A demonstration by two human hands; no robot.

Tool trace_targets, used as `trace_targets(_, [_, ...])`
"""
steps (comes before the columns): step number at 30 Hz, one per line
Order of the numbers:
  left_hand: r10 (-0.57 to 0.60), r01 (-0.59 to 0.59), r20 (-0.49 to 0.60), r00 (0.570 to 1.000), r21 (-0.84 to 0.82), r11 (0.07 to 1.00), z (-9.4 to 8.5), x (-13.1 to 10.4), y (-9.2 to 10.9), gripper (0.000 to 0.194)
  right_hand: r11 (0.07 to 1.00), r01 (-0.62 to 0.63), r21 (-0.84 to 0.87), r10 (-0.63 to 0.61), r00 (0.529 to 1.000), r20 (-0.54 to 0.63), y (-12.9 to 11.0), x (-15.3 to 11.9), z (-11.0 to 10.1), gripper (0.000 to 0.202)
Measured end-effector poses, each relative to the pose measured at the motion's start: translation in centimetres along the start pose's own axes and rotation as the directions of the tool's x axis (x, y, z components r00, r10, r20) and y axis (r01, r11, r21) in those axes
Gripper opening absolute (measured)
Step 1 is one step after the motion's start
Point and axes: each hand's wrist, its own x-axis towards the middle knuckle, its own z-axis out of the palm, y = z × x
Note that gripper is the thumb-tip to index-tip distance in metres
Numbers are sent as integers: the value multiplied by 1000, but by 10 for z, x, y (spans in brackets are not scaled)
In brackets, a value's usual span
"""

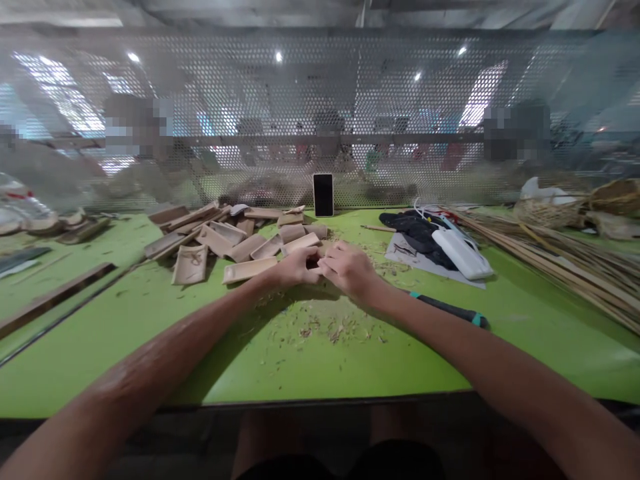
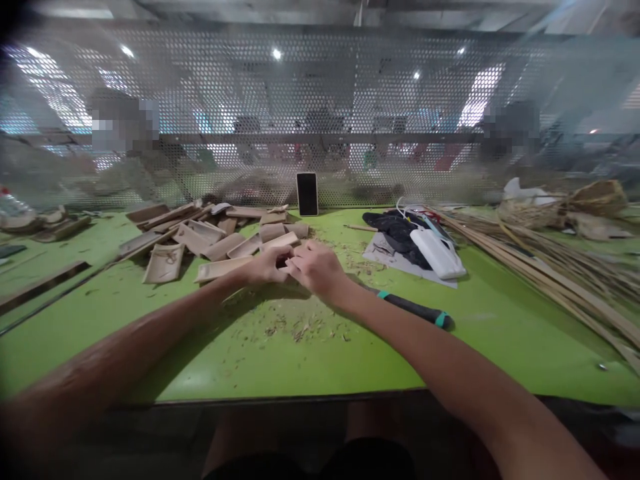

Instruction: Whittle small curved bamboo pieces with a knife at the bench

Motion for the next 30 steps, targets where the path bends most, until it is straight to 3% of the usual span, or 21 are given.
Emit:
trace_targets(12, [-2, 2, 27, 1000, -17, 1000, -1, 0, -1, 34, 994, 0, 109, 1, 1000, -7, -6, -3, -7, 37])
trace_targets(18, [5, -4, 27, 1000, -27, 1000, 0, -3, 1, 36, 980, -63, 191, 64, 998, -2, 0, -3, 1, 36])
trace_targets(21, [8, -8, 8, 1000, -66, 998, 1, -5, 0, 35, 959, -153, 239, 186, 975, -122, 10, -6, 2, 36])
trace_targets(25, [16, -16, 1, 1000, -53, 998, 2, -8, 0, 35, 905, -252, 343, 351, 897, -269, 21, -10, -3, 36])
trace_targets(30, [5, -5, 9, 1000, -52, 999, 2, -9, 0, 45, 845, -212, 492, 313, 941, -132, 21, -14, 0, 35])
